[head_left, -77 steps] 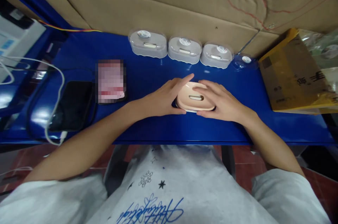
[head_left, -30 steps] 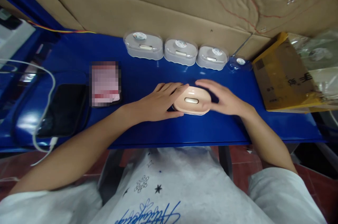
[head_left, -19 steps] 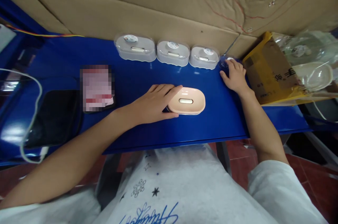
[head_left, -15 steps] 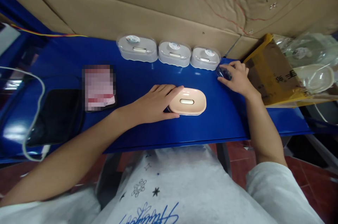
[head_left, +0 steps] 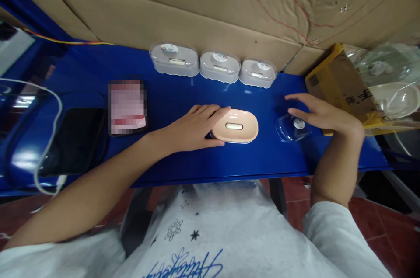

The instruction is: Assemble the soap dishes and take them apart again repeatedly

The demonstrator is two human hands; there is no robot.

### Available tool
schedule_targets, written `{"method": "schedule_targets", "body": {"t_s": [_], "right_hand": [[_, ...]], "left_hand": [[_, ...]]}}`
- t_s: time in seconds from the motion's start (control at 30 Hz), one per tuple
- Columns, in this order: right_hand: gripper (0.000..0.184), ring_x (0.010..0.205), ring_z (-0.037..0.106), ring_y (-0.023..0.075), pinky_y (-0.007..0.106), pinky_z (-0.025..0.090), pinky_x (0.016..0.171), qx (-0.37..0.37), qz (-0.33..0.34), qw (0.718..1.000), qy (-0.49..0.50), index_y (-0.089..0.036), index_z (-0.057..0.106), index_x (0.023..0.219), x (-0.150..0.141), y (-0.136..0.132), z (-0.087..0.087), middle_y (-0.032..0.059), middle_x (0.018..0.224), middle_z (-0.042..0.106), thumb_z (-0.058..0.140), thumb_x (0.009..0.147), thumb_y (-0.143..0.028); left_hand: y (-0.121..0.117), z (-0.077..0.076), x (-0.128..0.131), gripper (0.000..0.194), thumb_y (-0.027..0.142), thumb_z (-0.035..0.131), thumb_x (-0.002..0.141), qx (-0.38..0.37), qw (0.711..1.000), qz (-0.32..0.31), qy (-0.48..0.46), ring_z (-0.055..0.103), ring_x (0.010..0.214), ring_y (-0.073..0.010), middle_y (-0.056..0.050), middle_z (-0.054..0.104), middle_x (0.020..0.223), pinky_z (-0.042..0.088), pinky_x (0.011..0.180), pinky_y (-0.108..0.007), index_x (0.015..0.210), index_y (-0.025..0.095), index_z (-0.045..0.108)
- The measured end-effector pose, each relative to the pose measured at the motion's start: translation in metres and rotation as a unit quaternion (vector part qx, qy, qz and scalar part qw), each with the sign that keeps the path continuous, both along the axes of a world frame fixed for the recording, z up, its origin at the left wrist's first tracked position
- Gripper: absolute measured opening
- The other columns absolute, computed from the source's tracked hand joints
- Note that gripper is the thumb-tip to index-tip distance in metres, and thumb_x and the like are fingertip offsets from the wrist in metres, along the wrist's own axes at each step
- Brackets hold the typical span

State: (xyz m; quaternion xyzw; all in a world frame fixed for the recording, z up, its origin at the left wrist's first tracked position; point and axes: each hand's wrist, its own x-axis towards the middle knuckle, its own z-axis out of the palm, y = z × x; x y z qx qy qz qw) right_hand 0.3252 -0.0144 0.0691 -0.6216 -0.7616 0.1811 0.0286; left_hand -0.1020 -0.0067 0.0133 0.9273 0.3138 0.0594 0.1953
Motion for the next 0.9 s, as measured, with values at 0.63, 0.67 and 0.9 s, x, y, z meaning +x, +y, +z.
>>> {"method": "schedule_targets", "body": {"t_s": [0.63, 0.67, 0.9], "right_hand": [[0.106, 0.147, 0.059, 0.0449, 0.068, 0.049, 0.124, -0.006, 0.053, 0.998, 0.043, -0.03, 0.047, 0.167, -0.019, 0.009, -0.024, 0.0147, 0.168, 0.055, 0.084, 0.079, -0.078], [0.11, 0.15, 0.057, 0.0452, 0.068, 0.047, 0.125, -0.008, 0.065, 0.997, 0.046, -0.03, 0.045, 0.168, -0.021, 0.009, -0.025, 0.0143, 0.17, 0.052, 0.087, 0.077, -0.075], [0.097, 0.143, 0.06, 0.0452, 0.067, 0.05, 0.119, 0.055, 0.091, 0.992, 0.062, -0.03, 0.045, 0.164, -0.036, 0.004, -0.025, 0.0143, 0.163, 0.056, 0.086, 0.084, -0.064]], "left_hand": [[0.001, -0.001, -0.001, 0.091, 0.057, 0.07, 0.101, 0.009, 1.0, -0.002, 0.002, 0.045, 0.157, -0.0395, -0.021, 0.048, 0.17, 0.035, 0.127, -0.051, 0.173, 0.018, 0.029], [0.001, -0.001, -0.001, 0.091, 0.057, 0.07, 0.102, 0.007, 1.0, -0.002, 0.001, 0.045, 0.158, -0.0394, -0.021, 0.048, 0.171, 0.035, 0.127, -0.051, 0.173, 0.018, 0.029], [0.001, -0.002, 0.001, 0.101, 0.062, 0.07, 0.1, -0.005, 1.0, 0.009, -0.006, 0.042, 0.161, -0.0398, -0.021, 0.04, 0.178, 0.031, 0.129, -0.052, 0.176, 0.018, 0.021]]}}
